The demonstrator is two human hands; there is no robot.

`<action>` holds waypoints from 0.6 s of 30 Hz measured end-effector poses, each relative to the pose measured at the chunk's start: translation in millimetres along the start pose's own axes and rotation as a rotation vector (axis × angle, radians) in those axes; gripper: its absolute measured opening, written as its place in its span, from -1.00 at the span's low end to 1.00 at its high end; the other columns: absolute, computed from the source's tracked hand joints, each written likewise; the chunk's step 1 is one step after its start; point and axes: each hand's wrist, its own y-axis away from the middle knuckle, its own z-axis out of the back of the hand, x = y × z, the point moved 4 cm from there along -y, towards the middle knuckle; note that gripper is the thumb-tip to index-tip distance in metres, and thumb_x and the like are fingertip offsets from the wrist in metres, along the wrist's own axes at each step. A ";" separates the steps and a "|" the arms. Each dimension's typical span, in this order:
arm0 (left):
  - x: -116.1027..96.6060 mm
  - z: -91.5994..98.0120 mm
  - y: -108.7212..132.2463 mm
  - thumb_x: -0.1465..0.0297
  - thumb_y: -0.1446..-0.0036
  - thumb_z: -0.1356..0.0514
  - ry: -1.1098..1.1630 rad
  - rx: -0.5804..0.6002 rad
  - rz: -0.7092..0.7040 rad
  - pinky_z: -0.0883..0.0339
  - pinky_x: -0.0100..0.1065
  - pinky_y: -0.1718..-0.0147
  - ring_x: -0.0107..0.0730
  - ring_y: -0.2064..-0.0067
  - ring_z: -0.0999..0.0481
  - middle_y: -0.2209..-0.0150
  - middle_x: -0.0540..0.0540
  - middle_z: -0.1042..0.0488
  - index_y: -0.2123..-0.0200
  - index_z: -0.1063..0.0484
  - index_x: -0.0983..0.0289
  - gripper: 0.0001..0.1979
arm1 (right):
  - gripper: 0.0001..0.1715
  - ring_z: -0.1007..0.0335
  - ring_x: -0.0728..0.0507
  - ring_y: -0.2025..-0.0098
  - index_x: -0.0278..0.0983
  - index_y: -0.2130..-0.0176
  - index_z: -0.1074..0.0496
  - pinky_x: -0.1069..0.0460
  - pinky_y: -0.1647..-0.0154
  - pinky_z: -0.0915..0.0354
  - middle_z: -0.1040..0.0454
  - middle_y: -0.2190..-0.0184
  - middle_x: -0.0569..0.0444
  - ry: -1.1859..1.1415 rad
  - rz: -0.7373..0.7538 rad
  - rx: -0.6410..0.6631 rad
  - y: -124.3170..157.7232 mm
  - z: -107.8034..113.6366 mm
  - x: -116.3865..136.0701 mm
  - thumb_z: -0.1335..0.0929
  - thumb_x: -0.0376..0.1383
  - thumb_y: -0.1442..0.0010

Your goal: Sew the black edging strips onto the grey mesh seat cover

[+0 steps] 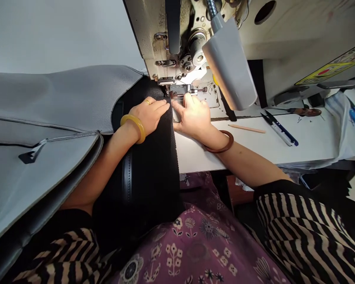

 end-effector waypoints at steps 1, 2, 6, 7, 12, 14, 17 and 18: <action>0.1 -0.2 -0.2 0.53 -0.26 0.07 0.003 0.012 0.006 -0.36 -0.17 -0.04 -0.14 -0.09 -0.39 -0.17 0.14 -0.39 -0.18 -0.34 0.31 -0.54 | -0.46 -0.25 -0.23 0.12 -0.33 0.02 -0.43 -0.07 0.14 -0.14 -0.40 0.13 -0.15 0.011 0.054 0.013 3.4 -0.4 3.0 -0.20 0.02 -0.30; 0.0 -0.2 -0.3 0.53 -0.27 0.06 0.004 0.023 0.016 -0.36 -0.17 -0.03 -0.12 -0.10 -0.38 -0.18 0.14 -0.39 -0.18 -0.34 0.30 -0.54 | -0.55 -0.25 -0.20 0.14 -0.33 0.04 -0.44 -0.06 0.18 -0.14 -0.42 0.14 -0.13 0.013 0.144 0.034 7.7 -1.2 7.4 -0.18 -0.10 -0.33; -1.9 -0.9 -0.1 0.53 -0.29 0.07 0.027 0.045 0.050 -0.33 -0.22 -0.05 -0.13 -0.14 -0.34 -0.19 0.14 -0.38 -0.17 -0.35 0.31 -0.57 | -0.58 -0.26 -0.11 0.20 -0.32 0.13 -0.47 -0.02 0.29 -0.11 -0.47 0.17 -0.07 -0.027 0.550 0.059 26.5 -1.9 25.0 -0.09 -0.45 -0.32; -2.1 -1.4 -0.5 0.53 -0.29 0.06 0.047 0.044 0.059 -0.32 -0.23 -0.07 -0.14 -0.15 -0.33 -0.18 0.13 -0.38 -0.16 -0.35 0.29 -0.57 | -0.57 -0.27 -0.11 0.20 -0.33 0.13 -0.47 -0.02 0.29 -0.11 -0.48 0.17 -0.08 -0.032 0.590 0.051 28.7 -1.4 26.5 -0.09 -0.47 -0.31; -3.8 -2.6 -6.5 0.57 -0.23 0.01 0.097 0.073 0.073 -0.27 -0.21 -0.13 -0.13 -0.17 -0.33 -0.16 0.17 -0.38 -0.13 -0.36 0.33 -0.58 | -0.61 -0.28 -0.14 0.17 -0.36 0.12 -0.46 -0.03 0.32 -0.09 -0.48 0.17 -0.11 -0.023 0.584 0.085 25.6 -0.4 23.8 -0.12 -0.48 -0.28; -5.2 -2.0 -9.7 0.57 -0.23 0.03 0.050 0.105 0.058 -0.25 -0.20 -0.16 -0.13 -0.15 -0.35 -0.13 0.19 -0.40 -0.12 -0.36 0.38 -0.58 | -0.62 -0.28 -0.15 0.16 -0.36 0.13 -0.46 -0.03 0.32 -0.08 -0.48 0.16 -0.11 -0.019 0.569 0.111 22.7 -0.5 22.4 -0.13 -0.47 -0.27; -4.5 -1.4 -13.1 0.56 -0.23 0.06 -0.010 0.104 0.037 -0.23 -0.18 -0.17 -0.15 -0.14 -0.35 -0.12 0.19 -0.40 -0.13 -0.35 0.39 -0.57 | -0.66 -0.28 -0.14 0.17 -0.35 0.14 -0.46 -0.03 0.32 -0.07 -0.47 0.15 -0.11 -0.005 0.533 0.147 20.1 0.6 23.6 -0.15 -0.46 -0.26; -3.5 -1.8 -13.5 0.56 -0.23 0.07 -0.015 0.088 0.029 -0.23 -0.16 -0.17 -0.14 -0.14 -0.35 -0.12 0.20 -0.40 -0.14 -0.35 0.39 -0.56 | -0.66 -0.28 -0.14 0.17 -0.35 0.14 -0.46 -0.02 0.33 -0.08 -0.47 0.15 -0.10 0.005 0.515 0.159 19.8 1.6 25.1 -0.16 -0.45 -0.26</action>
